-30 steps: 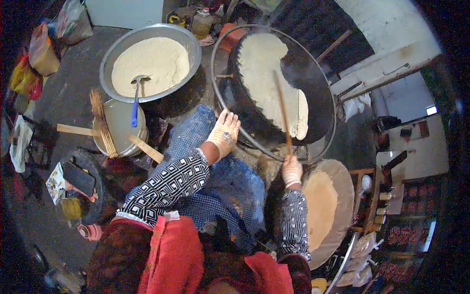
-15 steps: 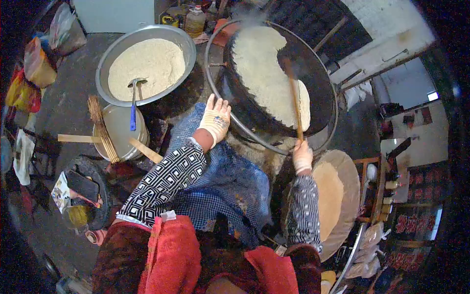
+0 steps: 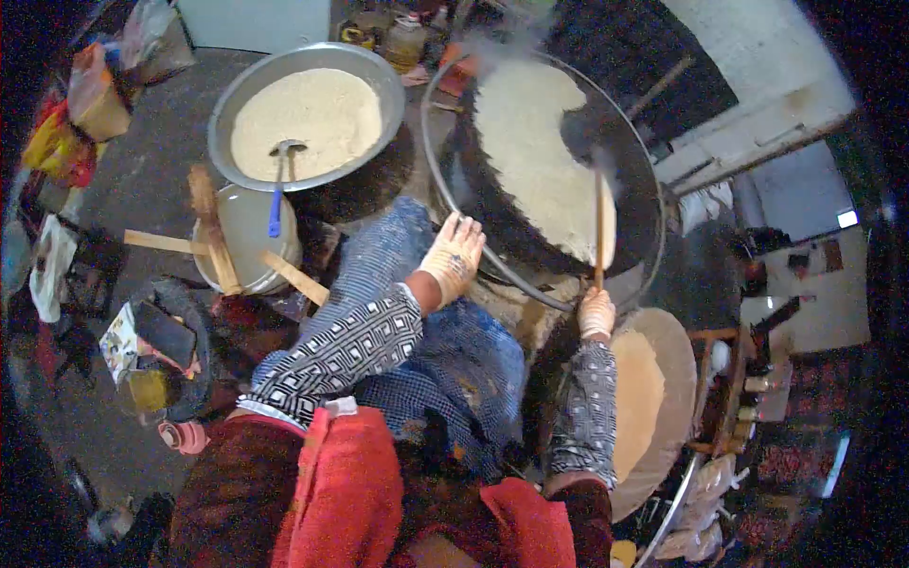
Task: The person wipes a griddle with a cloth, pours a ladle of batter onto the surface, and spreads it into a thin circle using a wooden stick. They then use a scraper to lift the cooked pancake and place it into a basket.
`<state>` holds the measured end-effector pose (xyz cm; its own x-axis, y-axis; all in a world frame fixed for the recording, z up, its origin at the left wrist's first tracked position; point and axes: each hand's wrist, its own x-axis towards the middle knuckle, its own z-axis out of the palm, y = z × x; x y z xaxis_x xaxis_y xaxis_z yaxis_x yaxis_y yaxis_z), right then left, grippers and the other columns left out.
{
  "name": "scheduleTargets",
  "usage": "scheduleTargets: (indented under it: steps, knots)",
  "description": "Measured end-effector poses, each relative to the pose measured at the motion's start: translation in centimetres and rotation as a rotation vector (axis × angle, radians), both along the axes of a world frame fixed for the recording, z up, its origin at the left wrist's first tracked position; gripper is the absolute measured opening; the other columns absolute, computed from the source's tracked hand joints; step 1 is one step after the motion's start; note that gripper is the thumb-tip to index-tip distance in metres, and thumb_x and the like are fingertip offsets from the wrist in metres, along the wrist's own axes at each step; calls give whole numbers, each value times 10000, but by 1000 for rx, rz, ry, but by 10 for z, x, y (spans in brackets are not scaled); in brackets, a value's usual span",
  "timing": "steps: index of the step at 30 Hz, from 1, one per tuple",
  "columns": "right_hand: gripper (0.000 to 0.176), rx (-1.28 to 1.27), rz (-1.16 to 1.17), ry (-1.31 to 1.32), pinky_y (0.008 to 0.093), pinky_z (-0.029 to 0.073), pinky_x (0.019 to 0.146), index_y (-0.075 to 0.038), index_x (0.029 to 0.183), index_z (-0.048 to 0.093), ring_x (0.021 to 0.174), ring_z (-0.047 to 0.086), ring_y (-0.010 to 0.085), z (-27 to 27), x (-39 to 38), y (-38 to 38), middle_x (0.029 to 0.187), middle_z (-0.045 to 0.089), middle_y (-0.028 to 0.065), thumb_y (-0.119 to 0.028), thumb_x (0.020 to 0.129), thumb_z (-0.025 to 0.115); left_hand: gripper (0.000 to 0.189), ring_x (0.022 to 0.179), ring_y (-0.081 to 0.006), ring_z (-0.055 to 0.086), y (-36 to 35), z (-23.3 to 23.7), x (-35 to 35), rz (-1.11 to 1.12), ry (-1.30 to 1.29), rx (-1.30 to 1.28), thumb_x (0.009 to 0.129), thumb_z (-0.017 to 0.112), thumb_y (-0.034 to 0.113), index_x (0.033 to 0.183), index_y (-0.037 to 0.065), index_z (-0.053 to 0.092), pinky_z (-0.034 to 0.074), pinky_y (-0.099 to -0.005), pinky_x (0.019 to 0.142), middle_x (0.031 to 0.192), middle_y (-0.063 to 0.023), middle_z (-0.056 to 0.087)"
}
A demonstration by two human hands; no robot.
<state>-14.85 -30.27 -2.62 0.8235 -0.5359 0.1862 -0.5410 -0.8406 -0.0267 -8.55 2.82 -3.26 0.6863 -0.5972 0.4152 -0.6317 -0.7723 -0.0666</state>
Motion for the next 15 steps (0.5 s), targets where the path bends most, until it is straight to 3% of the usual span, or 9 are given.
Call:
scheduleTargets:
  steps: [2,3,5,6,7,8,9,11,15]
  knots:
    - [339,254,19,100,477,481,708,-43,948,588,839,610,375,45,-4,34,872,628,237,-349,922,443,224,1031,-263,544,0,18,15,-17,312,-57,791,516,208,915,74,646,355,-432,948,1007,-107,614]
    - [304,1026,283,-327,453,486,705,-52,991,597,837,607,353,-84,-5,-67,952,623,202,-295,946,420,217,1029,-221,549,4,62,25,-30,613,231,750,566,159,935,98,661,399,-368,839,1011,-77,618]
    - [308,256,341,143,455,486,725,-74,1122,578,852,604,357,62,-29,80,1018,606,202,-272,944,424,150,924,-278,539,-16,-41,34,85,-21,-182,752,520,155,829,81,625,396,-413,888,887,-108,582]
    - [325,61,298,126,440,464,681,-17,977,554,772,583,374,-3,-32,30,892,634,184,-320,925,449,245,1035,-302,522,13,20,17,-55,284,-122,777,495,169,935,24,613,332,-457,1000,1002,-128,593]
    - [335,154,253,159,485,470,719,-27,1080,573,855,594,411,1,-31,17,846,621,235,-288,939,418,293,1094,-310,503,13,3,12,-10,153,-144,790,479,174,993,1,599,282,-481,1039,1078,-142,584]
    - [331,153,291,17,494,470,678,4,1002,579,800,593,434,-17,-28,-22,794,622,236,-285,936,431,342,1153,-317,484,5,-13,18,9,11,-167,803,462,179,1051,-22,586,231,-505,1078,1154,-155,574]
    - [332,53,105,-63,500,464,626,15,895,577,725,586,446,-14,-21,-28,764,616,245,-289,931,447,342,1153,-317,484,5,-14,21,31,-3,-160,803,462,179,1051,-22,586,231,-505,1078,1154,-155,574]
    - [320,-70,153,-75,499,461,607,2,848,556,705,593,433,-6,-11,-34,752,617,248,-288,929,450,398,1219,-325,442,5,-10,27,32,96,-65,816,438,178,1125,-46,553,169,-549,1100,1249,-186,525]
    - [284,-6,164,67,505,466,634,-48,998,566,733,610,421,3,-9,-18,811,640,228,-289,935,429,325,1176,-311,476,10,-5,38,104,112,-97,775,449,146,1012,-35,577,177,-574,1092,1180,-170,560]
